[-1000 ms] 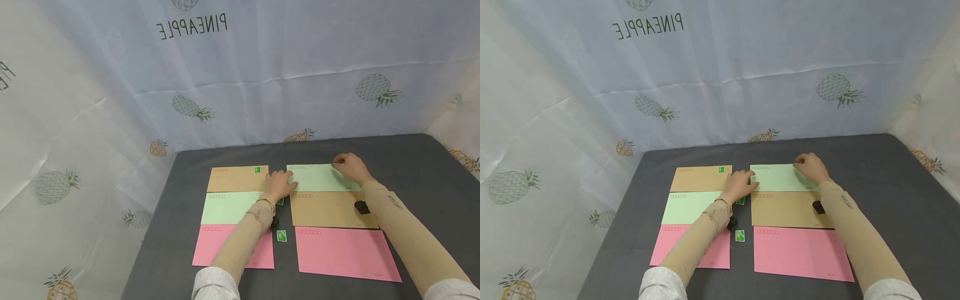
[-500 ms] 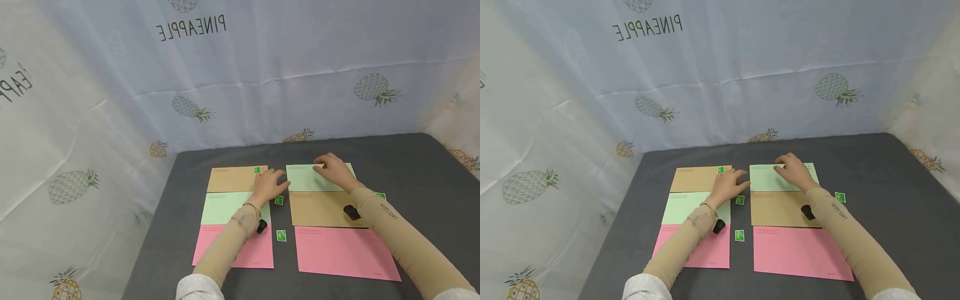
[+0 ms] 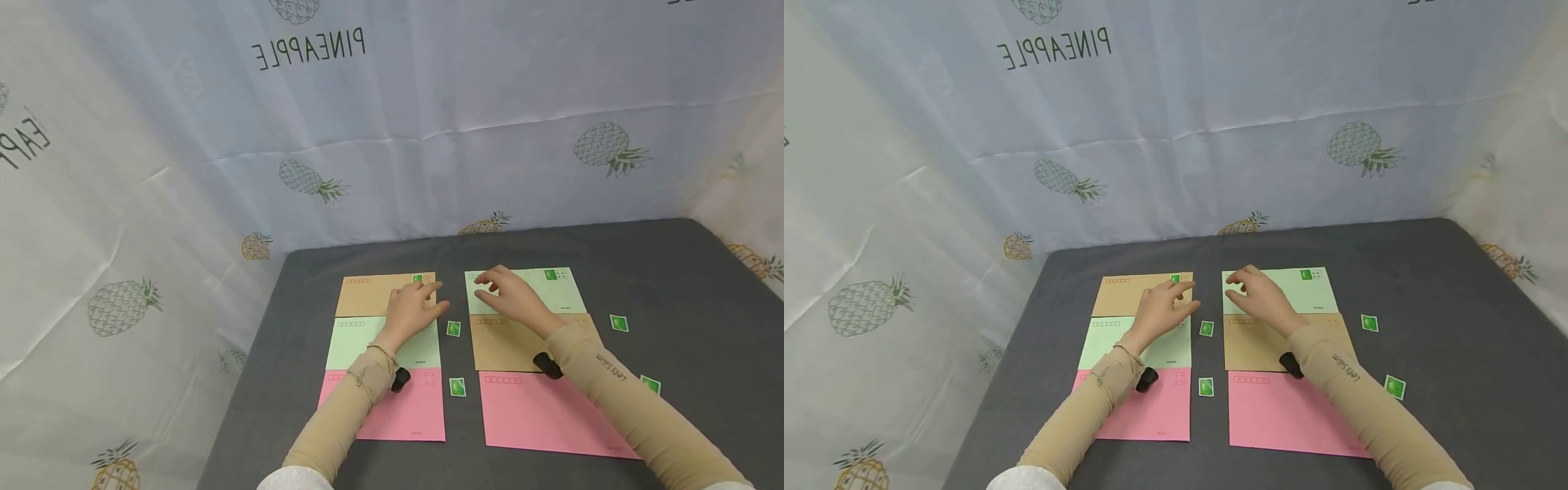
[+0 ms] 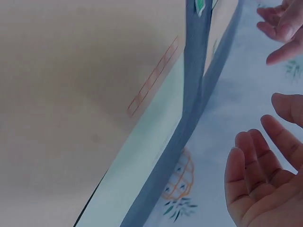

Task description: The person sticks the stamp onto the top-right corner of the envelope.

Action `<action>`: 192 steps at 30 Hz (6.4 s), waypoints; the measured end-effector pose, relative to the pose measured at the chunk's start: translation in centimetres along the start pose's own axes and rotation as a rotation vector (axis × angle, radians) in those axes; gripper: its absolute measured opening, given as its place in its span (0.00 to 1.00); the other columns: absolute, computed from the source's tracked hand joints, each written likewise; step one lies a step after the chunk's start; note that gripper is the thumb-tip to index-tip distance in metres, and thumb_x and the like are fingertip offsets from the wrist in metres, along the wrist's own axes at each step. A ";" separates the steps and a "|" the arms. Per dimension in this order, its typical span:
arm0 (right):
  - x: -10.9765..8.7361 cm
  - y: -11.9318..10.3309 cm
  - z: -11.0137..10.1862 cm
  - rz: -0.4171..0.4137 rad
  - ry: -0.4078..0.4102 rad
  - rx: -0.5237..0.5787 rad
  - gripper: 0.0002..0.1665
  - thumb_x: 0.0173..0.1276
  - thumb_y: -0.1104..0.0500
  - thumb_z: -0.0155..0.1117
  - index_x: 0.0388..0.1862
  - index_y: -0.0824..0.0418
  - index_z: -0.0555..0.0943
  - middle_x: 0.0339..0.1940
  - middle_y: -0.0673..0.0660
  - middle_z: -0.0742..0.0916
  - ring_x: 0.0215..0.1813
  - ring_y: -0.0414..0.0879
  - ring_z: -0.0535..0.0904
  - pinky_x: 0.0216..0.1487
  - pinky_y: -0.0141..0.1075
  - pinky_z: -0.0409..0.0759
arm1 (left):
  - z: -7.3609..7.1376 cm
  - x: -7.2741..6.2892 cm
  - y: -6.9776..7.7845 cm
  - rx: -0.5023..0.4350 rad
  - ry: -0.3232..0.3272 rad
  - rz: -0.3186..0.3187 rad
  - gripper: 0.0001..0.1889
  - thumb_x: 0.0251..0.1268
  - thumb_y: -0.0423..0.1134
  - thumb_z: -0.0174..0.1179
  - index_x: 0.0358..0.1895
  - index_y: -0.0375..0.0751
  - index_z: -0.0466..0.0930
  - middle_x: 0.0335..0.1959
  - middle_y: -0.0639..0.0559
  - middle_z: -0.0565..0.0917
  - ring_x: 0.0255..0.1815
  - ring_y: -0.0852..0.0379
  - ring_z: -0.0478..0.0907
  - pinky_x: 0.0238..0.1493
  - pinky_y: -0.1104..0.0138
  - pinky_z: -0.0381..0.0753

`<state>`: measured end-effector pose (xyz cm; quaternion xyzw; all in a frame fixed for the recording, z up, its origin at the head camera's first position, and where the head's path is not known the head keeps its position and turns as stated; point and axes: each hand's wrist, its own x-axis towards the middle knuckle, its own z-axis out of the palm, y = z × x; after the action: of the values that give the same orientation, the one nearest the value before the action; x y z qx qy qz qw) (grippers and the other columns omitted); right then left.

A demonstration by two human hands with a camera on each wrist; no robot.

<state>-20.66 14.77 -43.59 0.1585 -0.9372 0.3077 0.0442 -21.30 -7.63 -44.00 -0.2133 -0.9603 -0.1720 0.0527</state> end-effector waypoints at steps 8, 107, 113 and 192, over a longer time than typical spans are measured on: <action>-0.4 -2.2 1.8 -0.038 -0.011 0.030 0.17 0.64 0.56 0.62 0.49 0.64 0.80 0.47 0.61 0.81 0.43 0.51 0.78 0.42 0.42 0.77 | -0.6 -2.1 -2.2 -0.011 0.047 -0.032 0.24 0.62 0.57 0.55 0.61 0.57 0.74 0.39 0.51 0.81 0.35 0.56 0.77 0.46 0.57 0.68; 2.1 -4.6 6.2 0.095 -0.203 0.251 0.09 0.55 0.63 0.69 0.27 0.60 0.75 0.25 0.53 0.79 0.28 0.44 0.70 0.30 0.33 0.68 | -3.8 -14.0 -12.7 -0.020 -0.104 -0.426 0.25 0.48 0.49 0.69 0.54 0.51 0.81 0.32 0.49 0.75 0.28 0.56 0.69 0.32 0.58 0.63; 3.1 -4.6 6.8 0.066 -0.219 0.269 0.09 0.54 0.64 0.69 0.27 0.60 0.76 0.26 0.53 0.80 0.28 0.43 0.71 0.30 0.33 0.69 | -3.6 -13.9 -12.7 -0.023 -0.104 -0.429 0.25 0.48 0.49 0.69 0.54 0.52 0.80 0.32 0.49 0.75 0.28 0.56 0.69 0.34 0.57 0.64; 4.9 -6.0 10.7 0.068 -0.265 -0.004 0.02 0.59 0.63 0.63 0.32 0.60 0.81 0.27 0.52 0.83 0.27 0.42 0.72 0.31 0.31 0.71 | -2.8 -13.9 -13.8 -0.074 -0.084 -0.439 0.25 0.48 0.50 0.69 0.53 0.52 0.81 0.24 0.52 0.69 0.24 0.58 0.63 0.30 0.61 0.54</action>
<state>-23.20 2.61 -47.95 0.1661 -0.9402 0.2832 -0.0902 -14.52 -25.80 -48.05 -0.0078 -0.9780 -0.2056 -0.0339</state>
